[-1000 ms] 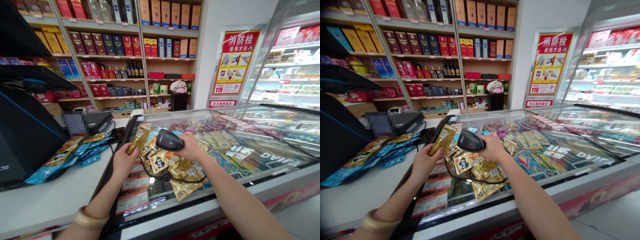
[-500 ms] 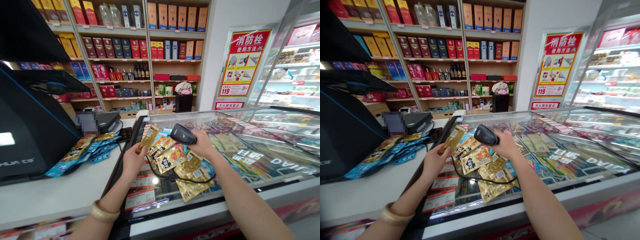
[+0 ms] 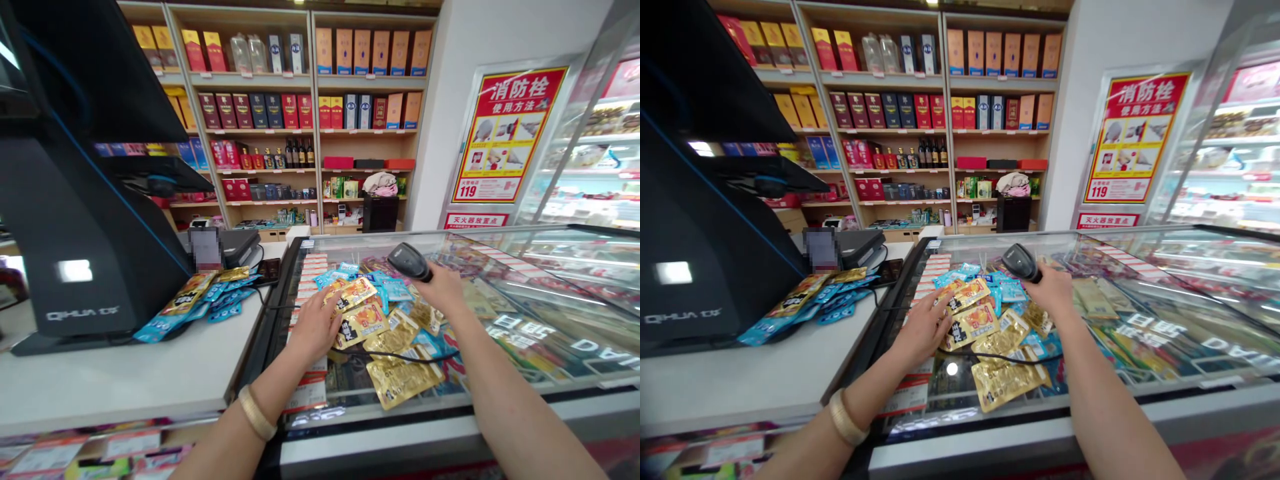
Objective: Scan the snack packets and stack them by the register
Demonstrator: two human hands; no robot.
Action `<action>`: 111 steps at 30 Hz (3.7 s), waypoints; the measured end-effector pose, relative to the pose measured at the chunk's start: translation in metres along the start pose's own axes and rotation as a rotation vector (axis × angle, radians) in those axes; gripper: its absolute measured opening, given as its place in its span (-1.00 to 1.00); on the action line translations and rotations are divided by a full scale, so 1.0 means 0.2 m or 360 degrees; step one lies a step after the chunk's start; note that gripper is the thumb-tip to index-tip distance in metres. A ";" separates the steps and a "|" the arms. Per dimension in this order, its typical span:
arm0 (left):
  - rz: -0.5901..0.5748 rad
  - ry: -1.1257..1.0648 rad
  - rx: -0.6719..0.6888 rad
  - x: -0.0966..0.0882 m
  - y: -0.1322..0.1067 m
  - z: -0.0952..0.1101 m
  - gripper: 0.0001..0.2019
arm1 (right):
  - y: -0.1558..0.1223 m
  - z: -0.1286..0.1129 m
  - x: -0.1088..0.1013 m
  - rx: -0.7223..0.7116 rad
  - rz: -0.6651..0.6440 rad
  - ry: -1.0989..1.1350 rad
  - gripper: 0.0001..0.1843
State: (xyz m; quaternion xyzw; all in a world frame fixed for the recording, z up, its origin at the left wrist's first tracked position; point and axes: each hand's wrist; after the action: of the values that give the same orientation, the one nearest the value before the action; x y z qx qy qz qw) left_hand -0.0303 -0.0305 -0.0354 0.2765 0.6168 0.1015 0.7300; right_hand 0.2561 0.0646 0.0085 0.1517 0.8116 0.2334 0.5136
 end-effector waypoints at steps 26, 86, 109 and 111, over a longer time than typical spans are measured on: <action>0.0148 0.0665 -0.1376 -0.58 -0.33 -0.84 -0.49 | -0.04 -0.03 0.09 -0.0238 0.0007 -0.0068 -0.67; 0.0501 -0.1791 -0.1055 0.01 0.11 -0.04 -0.65 | -0.11 -0.24 0.05 -0.0713 -0.0275 0.0627 -0.76; 0.0357 -0.0760 -0.0628 0.03 0.10 -0.08 -0.57 | 0.00 -0.05 0.01 -0.0413 0.0171 0.0541 -0.79; 0.0255 -0.0574 -0.0446 0.05 0.10 -0.07 -0.55 | 0.01 -0.02 0.02 -0.0340 0.0212 0.0507 -0.79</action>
State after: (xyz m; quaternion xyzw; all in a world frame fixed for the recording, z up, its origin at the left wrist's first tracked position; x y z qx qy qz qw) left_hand -0.0369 -0.0050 -0.0345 0.2340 0.4326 0.1927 0.8491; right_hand 0.2514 0.0667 0.0078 0.1107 0.8414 0.3727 0.3754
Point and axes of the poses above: each hand's wrist, its own y-axis towards the middle knuckle, its own x-axis out of the palm, z = x × y, and after that the axes turned 7 degrees about y, right-handed
